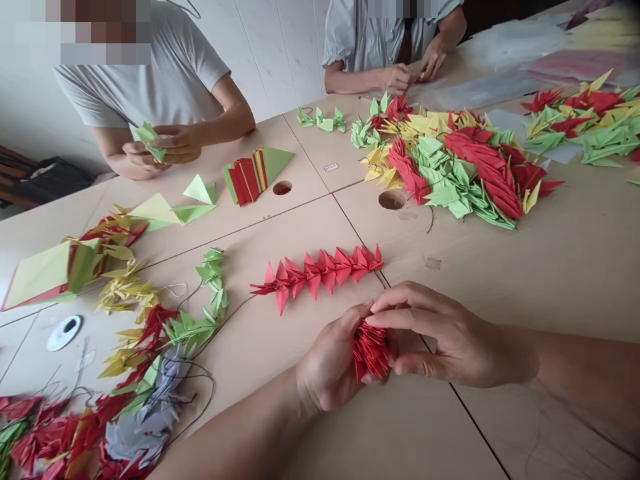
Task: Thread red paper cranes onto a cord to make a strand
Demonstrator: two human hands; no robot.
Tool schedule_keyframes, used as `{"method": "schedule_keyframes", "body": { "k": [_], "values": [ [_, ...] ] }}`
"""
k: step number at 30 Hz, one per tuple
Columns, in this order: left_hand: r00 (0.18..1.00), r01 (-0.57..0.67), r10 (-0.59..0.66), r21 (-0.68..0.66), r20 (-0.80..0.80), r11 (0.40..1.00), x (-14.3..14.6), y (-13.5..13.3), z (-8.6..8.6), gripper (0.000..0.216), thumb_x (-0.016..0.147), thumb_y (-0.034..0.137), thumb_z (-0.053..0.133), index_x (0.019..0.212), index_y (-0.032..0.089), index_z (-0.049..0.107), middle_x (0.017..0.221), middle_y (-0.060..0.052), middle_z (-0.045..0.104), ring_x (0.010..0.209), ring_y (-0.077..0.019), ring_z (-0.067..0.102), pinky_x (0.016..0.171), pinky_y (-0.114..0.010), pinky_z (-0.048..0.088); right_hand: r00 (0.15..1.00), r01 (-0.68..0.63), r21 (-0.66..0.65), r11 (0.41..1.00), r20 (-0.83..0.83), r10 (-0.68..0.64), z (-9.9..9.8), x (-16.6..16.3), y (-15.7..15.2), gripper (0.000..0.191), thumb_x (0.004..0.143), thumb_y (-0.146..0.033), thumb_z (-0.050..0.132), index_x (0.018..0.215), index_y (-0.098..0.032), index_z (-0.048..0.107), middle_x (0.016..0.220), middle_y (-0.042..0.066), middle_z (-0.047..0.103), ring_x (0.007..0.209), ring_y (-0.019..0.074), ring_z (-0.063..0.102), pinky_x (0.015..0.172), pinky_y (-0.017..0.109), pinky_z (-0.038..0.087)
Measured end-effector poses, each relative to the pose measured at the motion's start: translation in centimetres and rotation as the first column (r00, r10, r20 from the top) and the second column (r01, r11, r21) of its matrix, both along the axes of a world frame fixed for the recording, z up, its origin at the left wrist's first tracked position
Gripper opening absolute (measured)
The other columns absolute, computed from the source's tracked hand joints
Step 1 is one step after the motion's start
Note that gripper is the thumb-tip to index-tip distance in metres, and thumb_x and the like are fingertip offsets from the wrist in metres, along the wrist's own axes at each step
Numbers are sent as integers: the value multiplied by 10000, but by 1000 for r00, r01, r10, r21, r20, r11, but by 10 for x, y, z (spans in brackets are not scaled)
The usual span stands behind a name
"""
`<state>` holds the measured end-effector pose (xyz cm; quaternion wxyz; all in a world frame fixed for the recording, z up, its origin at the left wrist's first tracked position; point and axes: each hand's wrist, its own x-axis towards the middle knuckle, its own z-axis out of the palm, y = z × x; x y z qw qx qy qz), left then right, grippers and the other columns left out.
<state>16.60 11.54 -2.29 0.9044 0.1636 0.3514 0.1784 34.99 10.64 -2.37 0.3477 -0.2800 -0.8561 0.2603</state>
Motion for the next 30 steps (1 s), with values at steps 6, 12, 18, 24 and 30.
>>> {"method": "schedule_keyframes", "body": {
  "k": [6,12,18,24,30],
  "values": [
    [991,83,-63,173,-118,981,3,-9,3,354,803,483,584,744,133,572,559,3,515,419,-76,442,389,-190,305,997,-35,85,996,71,29,3,-2,-3,570,848,-494,619,1294,-166,487,1327,175,483,1311,236,395,1055,396,408],
    [994,99,-88,174,-69,980,2,-18,2,217,804,358,644,913,171,626,747,-11,585,600,-98,536,594,-240,438,975,-220,75,973,41,217,-1,-11,-7,452,893,-438,579,1254,-167,569,1452,192,386,1406,254,287,1103,460,333],
    [994,109,-109,8,-5,994,2,-16,0,318,863,452,563,858,141,627,656,-8,567,485,-68,496,475,-189,360,966,-260,25,965,-9,260,0,-11,-4,359,940,-366,521,1185,-124,621,1370,217,484,1341,238,403,1089,473,347],
    [992,122,-117,-100,50,988,9,-22,6,292,876,398,550,1031,160,617,717,-20,598,551,-90,548,519,-196,416,964,-262,30,965,-37,263,3,-13,-12,213,858,-348,642,906,-141,656,1244,160,554,1286,242,428,1082,427,369],
    [990,87,-83,-31,113,996,6,-29,0,340,837,452,619,944,129,619,695,-23,619,511,-79,550,494,-187,417,955,-264,-82,961,-163,249,6,-15,-16,78,863,-209,521,793,-183,539,1101,120,559,1068,188,541,957,373,475]
  ]
}}
